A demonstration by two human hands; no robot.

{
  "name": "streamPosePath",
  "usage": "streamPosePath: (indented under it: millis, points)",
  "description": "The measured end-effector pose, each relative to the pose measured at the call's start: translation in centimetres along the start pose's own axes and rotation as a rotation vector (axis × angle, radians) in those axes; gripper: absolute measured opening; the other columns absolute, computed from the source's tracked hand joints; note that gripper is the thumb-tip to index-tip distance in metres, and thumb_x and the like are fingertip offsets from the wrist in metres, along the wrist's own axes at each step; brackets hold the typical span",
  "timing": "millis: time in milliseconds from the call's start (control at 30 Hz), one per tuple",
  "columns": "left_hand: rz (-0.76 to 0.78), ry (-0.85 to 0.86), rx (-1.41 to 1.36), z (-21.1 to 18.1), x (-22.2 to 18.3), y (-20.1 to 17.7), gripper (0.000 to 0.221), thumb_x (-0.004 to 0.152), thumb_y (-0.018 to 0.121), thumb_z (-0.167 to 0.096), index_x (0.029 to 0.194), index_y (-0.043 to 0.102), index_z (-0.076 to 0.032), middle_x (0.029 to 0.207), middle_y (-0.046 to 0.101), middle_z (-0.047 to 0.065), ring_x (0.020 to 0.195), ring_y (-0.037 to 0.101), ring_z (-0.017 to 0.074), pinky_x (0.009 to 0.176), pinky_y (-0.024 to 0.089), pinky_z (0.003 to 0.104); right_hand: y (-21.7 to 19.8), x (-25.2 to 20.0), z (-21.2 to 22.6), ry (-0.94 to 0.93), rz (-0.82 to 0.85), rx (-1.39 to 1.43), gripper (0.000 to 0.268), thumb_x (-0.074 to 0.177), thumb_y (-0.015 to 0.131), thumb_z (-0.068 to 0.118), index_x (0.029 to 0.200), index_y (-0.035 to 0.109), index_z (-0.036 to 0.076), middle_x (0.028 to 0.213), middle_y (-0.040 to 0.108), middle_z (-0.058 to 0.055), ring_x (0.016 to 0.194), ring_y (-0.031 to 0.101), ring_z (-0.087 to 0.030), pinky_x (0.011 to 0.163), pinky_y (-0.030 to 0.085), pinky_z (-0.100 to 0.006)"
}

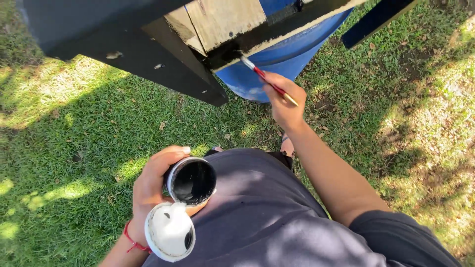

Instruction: Painting a wooden pallet structure with black paint using a brush

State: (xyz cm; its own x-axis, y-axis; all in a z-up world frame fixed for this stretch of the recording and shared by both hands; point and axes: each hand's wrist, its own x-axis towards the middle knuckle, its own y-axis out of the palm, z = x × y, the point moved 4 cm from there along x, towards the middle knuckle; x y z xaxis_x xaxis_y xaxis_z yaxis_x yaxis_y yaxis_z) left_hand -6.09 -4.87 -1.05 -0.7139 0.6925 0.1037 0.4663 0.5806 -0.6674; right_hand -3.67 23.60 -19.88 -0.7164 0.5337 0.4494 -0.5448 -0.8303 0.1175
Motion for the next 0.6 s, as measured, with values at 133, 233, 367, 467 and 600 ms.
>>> streamPosePath:
  millis: [133, 233, 367, 467, 600]
  points:
    - [-0.041, -0.051, -0.043, 0.2, -0.1, -0.2, 0.077, 0.057, 0.094, -0.026, 0.122, 0.056, -0.01, 0.126, 0.065, 0.011, 0.118, 0.065, 0.0243, 0.107, 0.049, 0.036, 1.0, 0.0, 0.3, -0.132, 0.158, 0.122, 0.037, 0.095, 0.062, -0.013, 0.125, 0.063, 0.009, 0.125, 0.067, -0.011, 0.112, 0.069, -0.021, 0.103, 0.059, -0.031]
    - [-0.05, -0.051, -0.049, -0.1, -0.5, -0.3, 0.076, 0.058, 0.094, -0.026, 0.123, 0.057, -0.009, 0.126, 0.065, 0.012, 0.118, 0.065, 0.0243, 0.106, 0.05, 0.035, 0.9, -0.1, 1.2, -0.067, 0.084, 0.065, 0.03, 0.097, 0.063, -0.007, 0.124, 0.064, 0.007, 0.122, 0.067, -0.012, 0.112, 0.068, -0.023, 0.104, 0.058, -0.034]
    - [-0.072, -0.05, -0.096, 0.1, -0.9, -0.6, 0.078, 0.059, 0.094, -0.024, 0.125, 0.056, -0.01, 0.128, 0.064, 0.012, 0.12, 0.064, 0.0239, 0.107, 0.051, 0.035, -1.1, -1.2, 0.8, -0.101, 0.025, 0.018, 0.023, 0.095, 0.064, -0.007, 0.115, 0.067, 0.002, 0.117, 0.068, -0.018, 0.108, 0.07, -0.026, 0.102, 0.058, -0.034]
    - [-0.098, -0.119, -0.112, 0.5, -1.2, -0.1, 0.075, 0.057, 0.095, -0.022, 0.121, 0.058, -0.01, 0.124, 0.064, 0.009, 0.118, 0.064, 0.0211, 0.105, 0.052, 0.032, 1.1, -1.9, 1.0, -0.045, 0.185, 0.175, 0.027, 0.094, 0.067, -0.005, 0.117, 0.068, 0.008, 0.121, 0.068, -0.014, 0.112, 0.071, -0.024, 0.106, 0.059, -0.037]
    - [-0.053, -0.05, -0.098, 0.0, -1.1, -0.1, 0.077, 0.059, 0.094, -0.025, 0.124, 0.056, -0.008, 0.126, 0.064, 0.012, 0.12, 0.063, 0.0228, 0.109, 0.049, 0.034, 0.5, -0.3, -0.1, -0.173, 0.144, 0.03, 0.038, 0.09, 0.059, -0.024, 0.118, 0.062, 0.001, 0.12, 0.067, -0.013, 0.113, 0.069, -0.023, 0.103, 0.06, -0.029]
